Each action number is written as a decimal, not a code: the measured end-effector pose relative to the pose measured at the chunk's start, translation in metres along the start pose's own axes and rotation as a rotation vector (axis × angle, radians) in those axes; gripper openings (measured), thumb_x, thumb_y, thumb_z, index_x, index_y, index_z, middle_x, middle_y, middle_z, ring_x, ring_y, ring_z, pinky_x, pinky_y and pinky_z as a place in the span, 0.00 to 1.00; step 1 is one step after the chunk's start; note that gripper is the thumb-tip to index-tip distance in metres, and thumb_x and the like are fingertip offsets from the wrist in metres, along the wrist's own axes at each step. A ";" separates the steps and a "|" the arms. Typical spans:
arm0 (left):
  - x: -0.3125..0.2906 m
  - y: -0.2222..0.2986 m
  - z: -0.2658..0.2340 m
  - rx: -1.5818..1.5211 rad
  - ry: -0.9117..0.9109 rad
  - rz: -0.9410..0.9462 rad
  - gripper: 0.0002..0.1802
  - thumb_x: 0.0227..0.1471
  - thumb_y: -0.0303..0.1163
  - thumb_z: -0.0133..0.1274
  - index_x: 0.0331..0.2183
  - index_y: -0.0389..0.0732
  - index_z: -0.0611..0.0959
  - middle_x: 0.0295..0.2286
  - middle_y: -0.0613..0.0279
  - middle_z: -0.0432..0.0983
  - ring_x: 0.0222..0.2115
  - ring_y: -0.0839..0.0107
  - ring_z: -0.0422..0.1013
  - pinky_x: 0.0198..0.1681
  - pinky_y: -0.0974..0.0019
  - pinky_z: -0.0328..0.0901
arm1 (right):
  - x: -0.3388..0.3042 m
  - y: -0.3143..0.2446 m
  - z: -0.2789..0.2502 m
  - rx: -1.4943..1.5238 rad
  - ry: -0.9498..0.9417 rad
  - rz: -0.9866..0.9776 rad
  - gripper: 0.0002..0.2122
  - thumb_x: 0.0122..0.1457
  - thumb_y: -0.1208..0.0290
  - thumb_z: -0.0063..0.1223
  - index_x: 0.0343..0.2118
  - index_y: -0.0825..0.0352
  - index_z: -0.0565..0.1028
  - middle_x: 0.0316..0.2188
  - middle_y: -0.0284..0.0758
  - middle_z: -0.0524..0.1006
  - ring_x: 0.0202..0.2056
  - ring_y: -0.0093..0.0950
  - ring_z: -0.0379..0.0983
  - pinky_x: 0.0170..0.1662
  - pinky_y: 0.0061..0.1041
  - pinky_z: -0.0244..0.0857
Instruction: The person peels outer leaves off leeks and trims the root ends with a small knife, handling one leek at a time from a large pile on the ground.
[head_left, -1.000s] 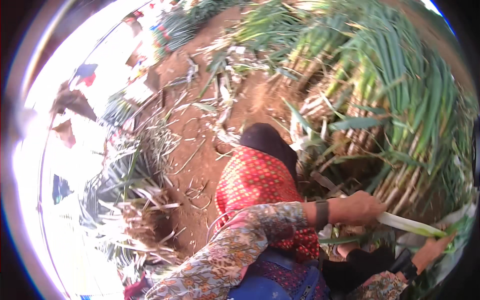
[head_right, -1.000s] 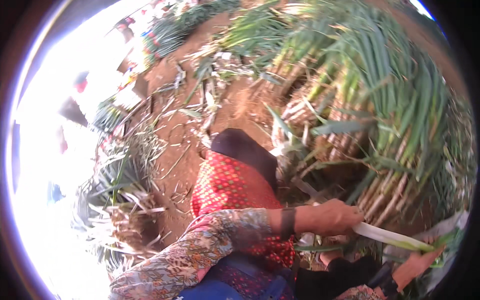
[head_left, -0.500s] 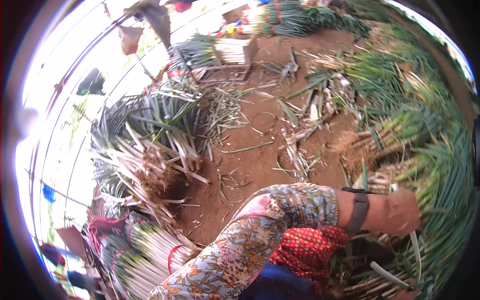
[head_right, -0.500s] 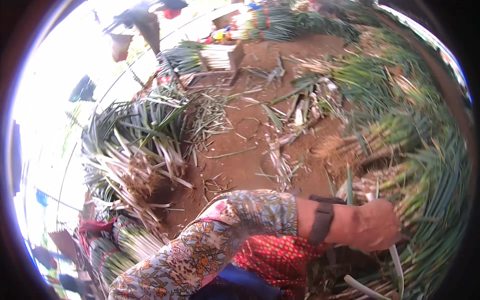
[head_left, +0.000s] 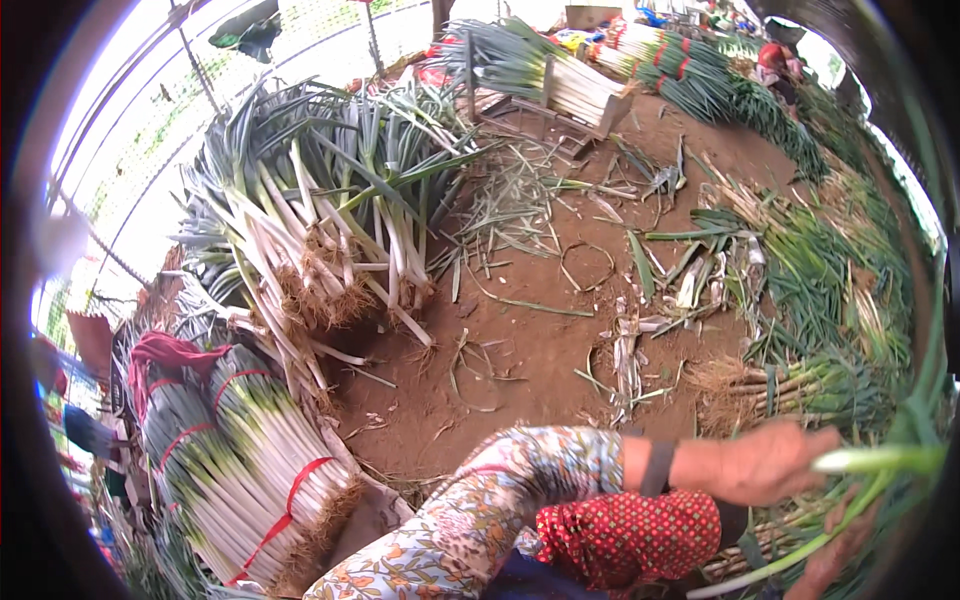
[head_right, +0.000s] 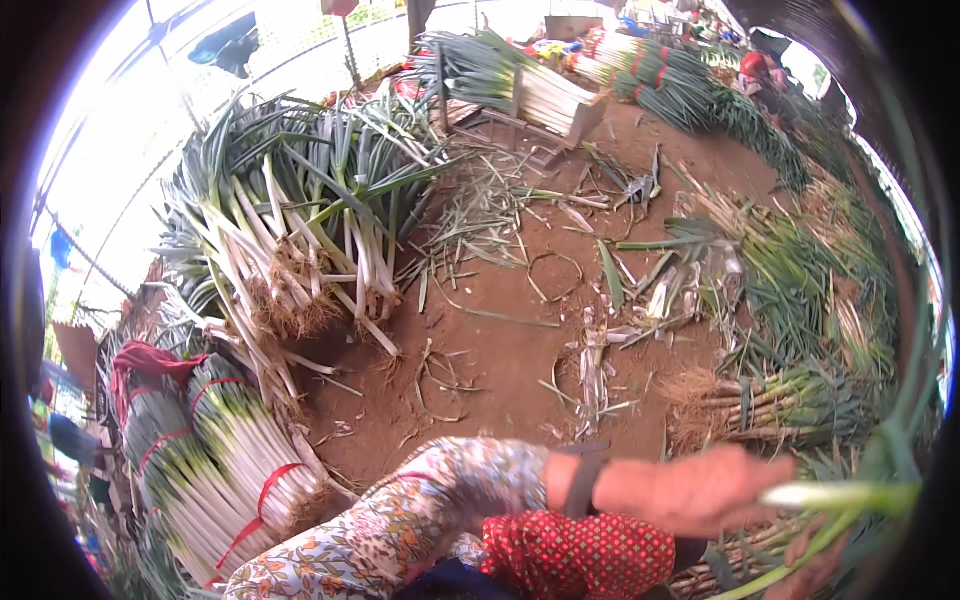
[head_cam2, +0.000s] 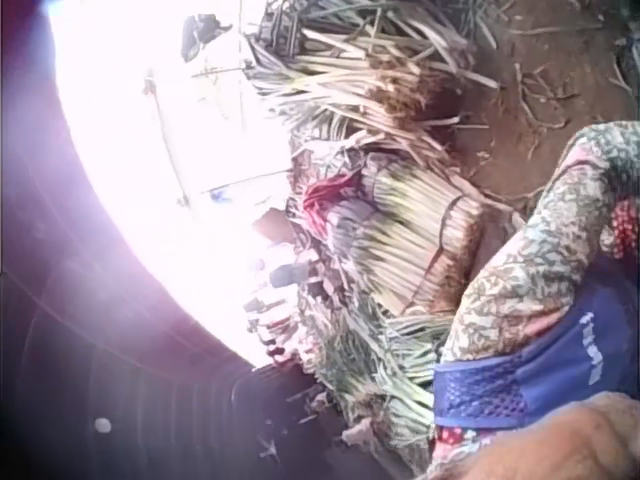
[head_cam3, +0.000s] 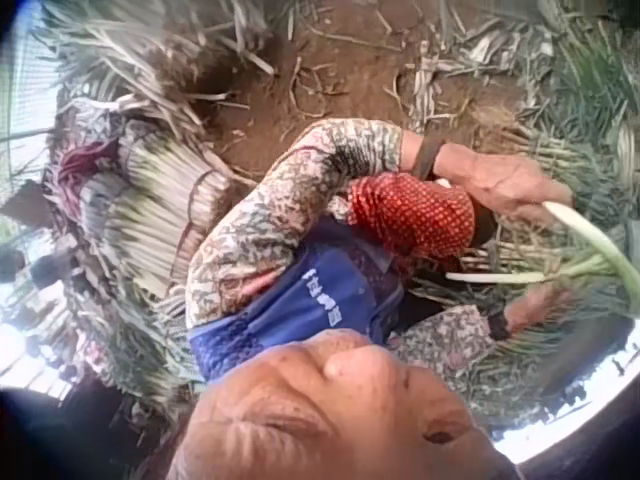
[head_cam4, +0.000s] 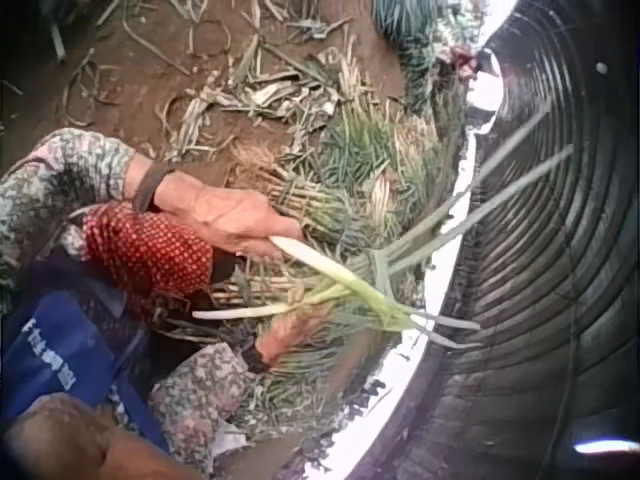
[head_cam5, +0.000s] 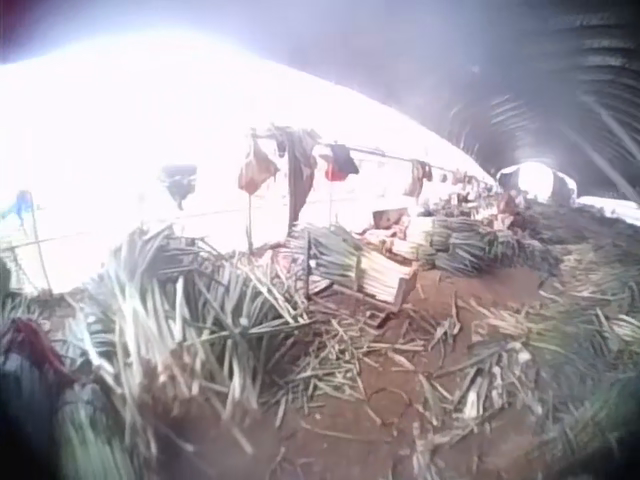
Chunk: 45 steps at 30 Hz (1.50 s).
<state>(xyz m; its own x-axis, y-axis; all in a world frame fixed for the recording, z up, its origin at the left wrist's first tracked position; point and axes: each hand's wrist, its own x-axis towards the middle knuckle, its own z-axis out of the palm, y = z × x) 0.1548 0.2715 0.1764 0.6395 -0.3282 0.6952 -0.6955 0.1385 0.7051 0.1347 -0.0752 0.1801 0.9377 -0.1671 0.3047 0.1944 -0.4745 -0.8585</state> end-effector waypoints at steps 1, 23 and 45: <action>0.003 0.003 -0.033 0.042 0.054 -0.025 0.15 0.52 0.31 0.54 0.40 0.38 0.69 0.20 0.50 0.71 0.21 0.46 0.70 0.23 0.49 0.63 | -0.001 0.006 0.011 0.143 -0.069 -0.016 0.29 0.61 0.56 0.52 0.61 0.66 0.60 0.34 0.29 0.67 0.27 0.16 0.61 0.25 0.20 0.54; -0.320 -0.226 -0.157 -0.114 0.943 -1.128 0.09 0.56 0.31 0.49 0.34 0.36 0.78 0.25 0.59 0.77 0.21 0.71 0.72 0.21 0.70 0.66 | -0.163 0.000 -0.088 -0.933 0.066 0.547 0.28 0.67 0.55 0.41 0.62 0.72 0.59 0.61 0.51 0.60 0.57 0.47 0.62 0.58 0.41 0.58; 0.000 -0.200 0.010 -0.328 0.290 -0.779 0.13 0.59 0.31 0.51 0.45 0.38 0.79 0.30 0.67 0.73 0.27 0.78 0.67 0.32 0.73 0.63 | -0.524 0.046 -0.362 -1.115 1.155 0.925 0.19 0.62 0.56 0.50 0.46 0.67 0.75 0.29 0.41 0.79 0.30 0.36 0.76 0.34 0.36 0.68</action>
<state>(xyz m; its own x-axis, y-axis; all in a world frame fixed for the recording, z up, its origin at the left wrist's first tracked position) 0.2906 0.2343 0.0338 0.9801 -0.1974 -0.0209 0.0709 0.2496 0.9657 -0.4521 -0.3221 0.1304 -0.1097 -0.8806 0.4611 -0.9087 -0.0991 -0.4055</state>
